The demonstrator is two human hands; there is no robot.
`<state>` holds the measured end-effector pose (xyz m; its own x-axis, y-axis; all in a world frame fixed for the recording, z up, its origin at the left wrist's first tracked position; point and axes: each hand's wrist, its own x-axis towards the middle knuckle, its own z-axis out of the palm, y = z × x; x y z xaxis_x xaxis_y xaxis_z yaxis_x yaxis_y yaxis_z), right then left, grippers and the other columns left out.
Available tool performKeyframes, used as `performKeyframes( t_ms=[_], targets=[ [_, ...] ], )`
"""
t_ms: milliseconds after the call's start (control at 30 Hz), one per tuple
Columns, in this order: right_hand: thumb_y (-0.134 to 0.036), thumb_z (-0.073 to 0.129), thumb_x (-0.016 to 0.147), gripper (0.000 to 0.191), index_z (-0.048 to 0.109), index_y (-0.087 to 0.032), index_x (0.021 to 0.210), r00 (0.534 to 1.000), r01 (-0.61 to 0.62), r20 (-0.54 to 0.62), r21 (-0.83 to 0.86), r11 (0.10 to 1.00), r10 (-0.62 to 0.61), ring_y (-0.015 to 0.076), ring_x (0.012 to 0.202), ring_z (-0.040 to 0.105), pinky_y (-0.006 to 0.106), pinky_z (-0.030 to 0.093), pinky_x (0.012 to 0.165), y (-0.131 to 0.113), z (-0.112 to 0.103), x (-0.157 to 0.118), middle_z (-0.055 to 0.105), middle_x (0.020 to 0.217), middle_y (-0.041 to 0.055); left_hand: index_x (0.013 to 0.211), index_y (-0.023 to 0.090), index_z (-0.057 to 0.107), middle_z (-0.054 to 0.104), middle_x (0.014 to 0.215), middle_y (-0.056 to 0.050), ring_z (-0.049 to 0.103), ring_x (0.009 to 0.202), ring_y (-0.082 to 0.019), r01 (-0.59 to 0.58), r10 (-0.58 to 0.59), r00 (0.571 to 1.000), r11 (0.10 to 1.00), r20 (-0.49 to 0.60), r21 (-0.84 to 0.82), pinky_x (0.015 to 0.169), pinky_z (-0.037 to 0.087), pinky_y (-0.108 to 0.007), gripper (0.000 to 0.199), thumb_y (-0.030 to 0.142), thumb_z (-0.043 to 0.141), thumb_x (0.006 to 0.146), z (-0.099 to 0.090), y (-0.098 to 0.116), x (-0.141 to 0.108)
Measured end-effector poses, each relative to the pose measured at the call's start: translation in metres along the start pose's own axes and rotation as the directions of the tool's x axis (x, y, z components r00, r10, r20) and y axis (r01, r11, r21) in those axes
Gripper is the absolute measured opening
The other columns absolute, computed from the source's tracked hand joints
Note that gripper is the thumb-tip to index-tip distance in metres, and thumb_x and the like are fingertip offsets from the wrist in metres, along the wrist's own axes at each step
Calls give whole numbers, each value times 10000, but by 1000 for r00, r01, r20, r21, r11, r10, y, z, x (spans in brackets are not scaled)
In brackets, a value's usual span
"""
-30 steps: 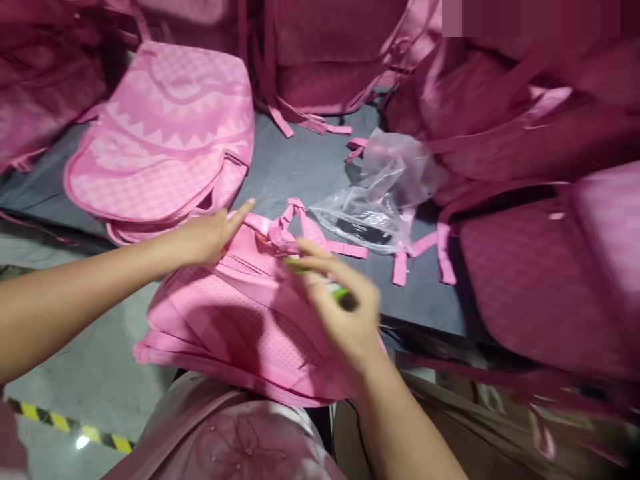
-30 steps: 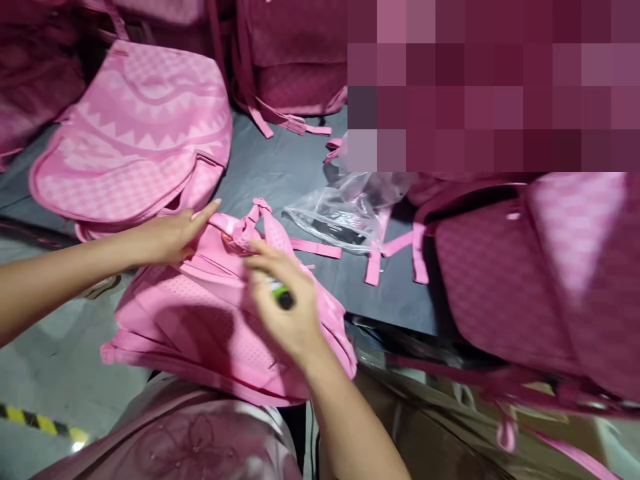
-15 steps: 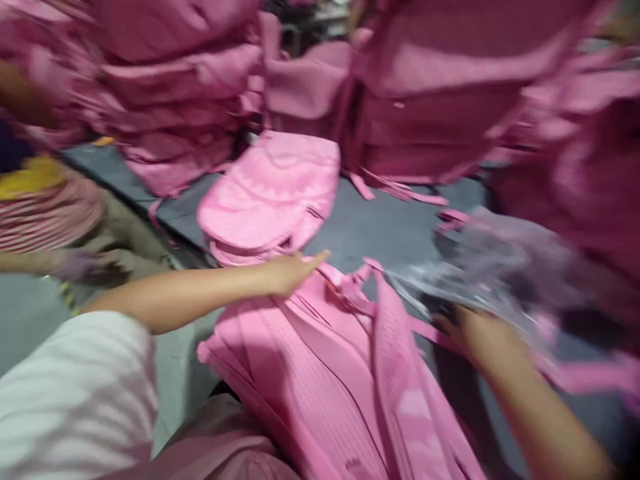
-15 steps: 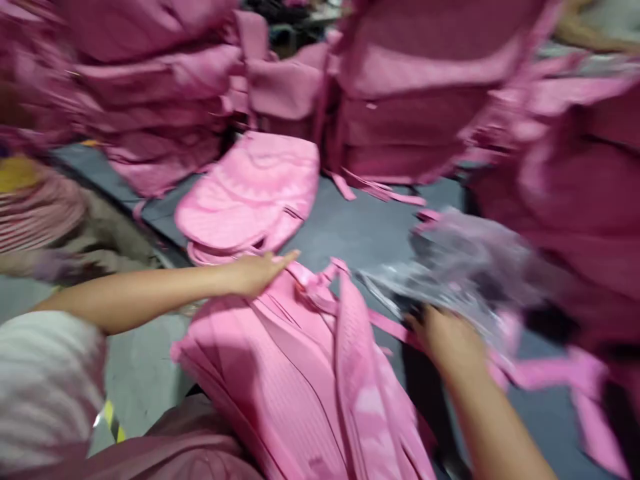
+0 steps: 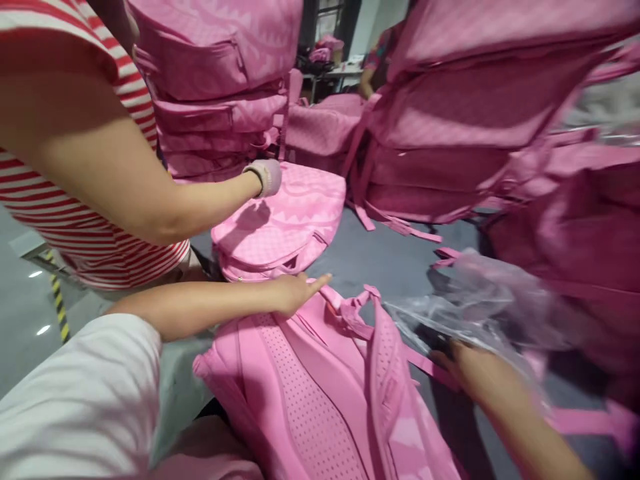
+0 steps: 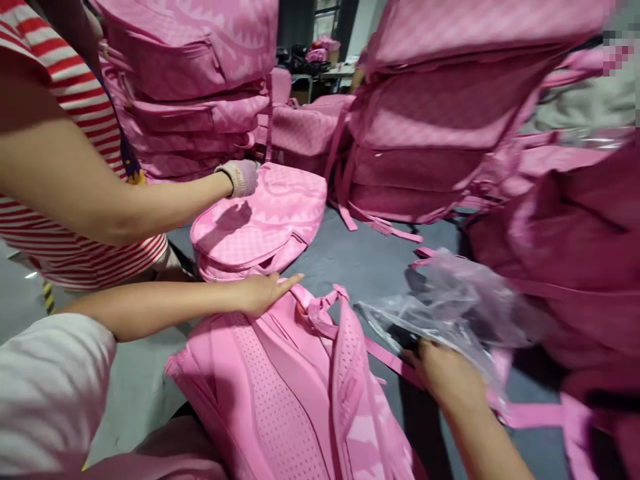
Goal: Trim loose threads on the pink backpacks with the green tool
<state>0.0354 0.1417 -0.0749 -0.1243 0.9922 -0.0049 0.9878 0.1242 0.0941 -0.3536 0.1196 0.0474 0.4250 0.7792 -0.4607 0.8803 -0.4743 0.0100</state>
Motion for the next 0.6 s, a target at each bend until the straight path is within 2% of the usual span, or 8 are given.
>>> performKeyframes(
  t_ms=[100,267,400,467,533,600],
  targets=[
    [-73,552,887,208,668,-195,765,994,41,104,-97,994,-31,283,786,735,343,501,670,-17,-16,-7,730,808,160,1603,214,-124,512,1328,-245,687,1004,-315,-1,1,1000,1000,-19,20,772,551,-361,1167,84,645,735,2,0,1],
    [-14,431,905,286,706,-88,935,999,-39,20,-140,989,42,322,926,719,341,502,678,-38,-17,-21,727,925,225,1603,214,-122,515,1327,-234,679,1041,-317,17,-16,999,999,-28,35,800,549,-351,1188,82,665,722,4,4,-1],
    [-42,433,918,293,717,-114,914,998,-41,40,-91,995,44,312,903,714,344,500,675,-37,-22,-28,738,913,183,1600,244,-144,493,1343,-237,711,906,-303,58,-58,998,997,0,54,722,550,-360,1175,93,646,744,5,7,-2],
    [-55,451,913,283,719,-147,899,998,-36,49,-60,998,39,290,896,716,341,510,711,-33,-29,-34,746,930,145,1609,212,-108,514,1314,-238,712,884,-302,48,-47,999,997,-14,68,722,546,-370,1133,89,629,757,5,8,-5],
    [-80,449,929,291,718,-180,978,999,-36,25,-41,998,37,261,1014,695,326,515,818,-29,-40,-47,738,1087,127,1617,179,-60,537,1285,-234,703,937,-309,27,-21,998,997,-64,78,752,541,-370,1059,70,586,785,7,8,-9],
    [-112,432,957,328,685,-229,1130,999,-37,-29,-32,999,36,209,1213,607,276,460,980,-28,-53,-64,645,1343,94,1620,138,5,565,1246,-228,669,1059,-318,-4,17,989,996,-147,88,812,531,-361,961,37,520,815,8,8,-16]
  ],
)
